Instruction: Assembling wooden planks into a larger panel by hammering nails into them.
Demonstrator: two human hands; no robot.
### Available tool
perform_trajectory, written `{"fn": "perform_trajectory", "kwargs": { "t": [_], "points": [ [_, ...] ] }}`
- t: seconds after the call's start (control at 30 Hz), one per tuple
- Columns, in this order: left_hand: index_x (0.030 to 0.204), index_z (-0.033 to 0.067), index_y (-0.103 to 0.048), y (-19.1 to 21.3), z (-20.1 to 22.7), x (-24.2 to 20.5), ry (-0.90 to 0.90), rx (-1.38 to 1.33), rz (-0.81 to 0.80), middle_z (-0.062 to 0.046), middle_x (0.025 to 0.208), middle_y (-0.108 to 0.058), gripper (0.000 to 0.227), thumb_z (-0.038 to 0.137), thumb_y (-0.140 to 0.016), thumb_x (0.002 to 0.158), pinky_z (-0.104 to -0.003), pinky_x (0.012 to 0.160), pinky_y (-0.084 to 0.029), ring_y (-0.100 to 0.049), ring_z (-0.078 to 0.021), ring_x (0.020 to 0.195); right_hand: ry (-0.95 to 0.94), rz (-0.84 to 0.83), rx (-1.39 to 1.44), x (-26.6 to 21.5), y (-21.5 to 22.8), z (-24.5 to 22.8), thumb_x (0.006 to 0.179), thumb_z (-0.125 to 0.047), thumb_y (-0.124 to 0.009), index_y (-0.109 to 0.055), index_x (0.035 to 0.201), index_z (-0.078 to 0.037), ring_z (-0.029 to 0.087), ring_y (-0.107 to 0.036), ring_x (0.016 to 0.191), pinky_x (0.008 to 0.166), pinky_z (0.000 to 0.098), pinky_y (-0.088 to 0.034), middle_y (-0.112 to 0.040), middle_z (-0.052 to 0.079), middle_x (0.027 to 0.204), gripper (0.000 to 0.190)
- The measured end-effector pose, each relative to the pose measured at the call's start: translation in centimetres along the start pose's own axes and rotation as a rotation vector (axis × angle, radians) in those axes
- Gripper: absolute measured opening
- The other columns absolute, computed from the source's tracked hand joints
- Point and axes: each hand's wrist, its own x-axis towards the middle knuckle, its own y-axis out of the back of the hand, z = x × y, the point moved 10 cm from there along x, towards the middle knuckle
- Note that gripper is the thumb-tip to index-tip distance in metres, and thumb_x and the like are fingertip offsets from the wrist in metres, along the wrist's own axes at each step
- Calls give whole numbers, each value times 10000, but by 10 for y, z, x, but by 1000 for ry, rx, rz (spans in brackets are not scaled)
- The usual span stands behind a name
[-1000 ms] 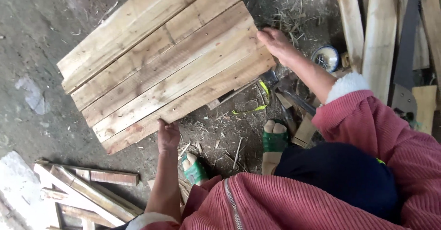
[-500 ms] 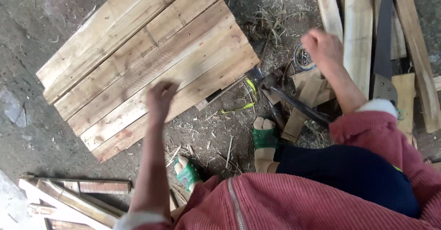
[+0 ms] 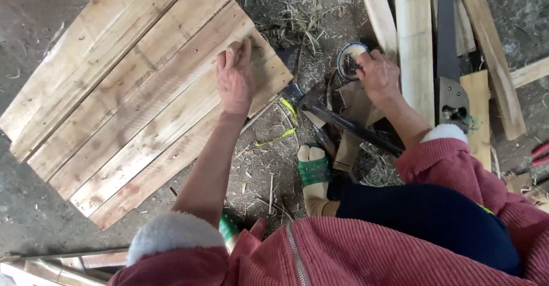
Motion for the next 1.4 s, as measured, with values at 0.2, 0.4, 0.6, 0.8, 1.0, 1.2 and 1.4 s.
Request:
{"fn": "perform_trajectory", "kwargs": {
  "t": [0.2, 0.4, 0.6, 0.8, 1.0, 1.2, 1.4],
  "points": [
    [1500, 299, -487, -8, -15, 0, -21, -199, -193, 29, 1308, -436, 758, 203, -836, 834, -459, 1057, -481, -463, -253, 1217, -33, 53, -26, 14, -21, 8, 967, -305, -737, -602, 975, -214, 255, -690, 938, 769, 420, -563, -619, 10, 966, 163],
    [1321, 195, -618, 31, -27, -65, 122, -556, -200, -13, 1418, -467, 611, 138, -894, 779, -435, 1140, -435, -445, -319, 1366, -72, -11, 88, 21, -46, 35, 996, -311, -686, -556, 949, -206, 325, -710, 893, 730, 477, -563, -624, 60, 944, 173],
    [1287, 205, -618, 35, -29, -74, 207, -705, -181, -13, 1455, -462, 561, 163, -880, 793, -481, 1214, -340, -384, -345, 1443, -214, -60, 437, 9, -30, 46, 950, -290, -740, -679, 993, -305, 287, -700, 943, 777, 415, -538, -702, 9, 946, 76],
    [1369, 178, -556, 51, -26, -76, 243, -794, -97, -61, 1446, -487, 669, 103, -884, 790, -497, 1222, -324, -397, -355, 1448, 117, 161, 680, -4, 69, -52, 936, -259, -776, -759, 988, -256, 268, -713, 931, 849, 373, -558, -754, 5, 961, 55],
    [1211, 144, -633, 41, -32, -93, 254, -783, -36, -67, 1442, -482, 480, 117, -885, 803, -515, 1194, -353, -400, -386, 1433, 531, 237, 461, -21, 103, -202, 908, -205, -756, -691, 875, -253, 230, -706, 734, 614, 373, -592, -646, -11, 814, 87],
    [1170, 174, -665, 46, -35, -94, 238, -823, -30, -62, 1419, -506, 452, 169, -892, 780, -518, 1187, -369, -429, -390, 1414, 689, 178, 256, -13, 65, -260, 976, -172, -710, -660, 892, -186, 160, -677, 720, 625, 291, -601, -608, -4, 896, 99],
    [1150, 192, -651, 31, -40, -99, 291, -787, -94, -29, 1452, -467, 428, 185, -891, 795, -493, 1202, -356, -410, -376, 1433, 711, -124, 491, -12, 69, -286, 1003, -92, -671, -633, 896, -111, 222, -680, 762, 603, 341, -565, -586, 63, 892, 115]
  ]
}}
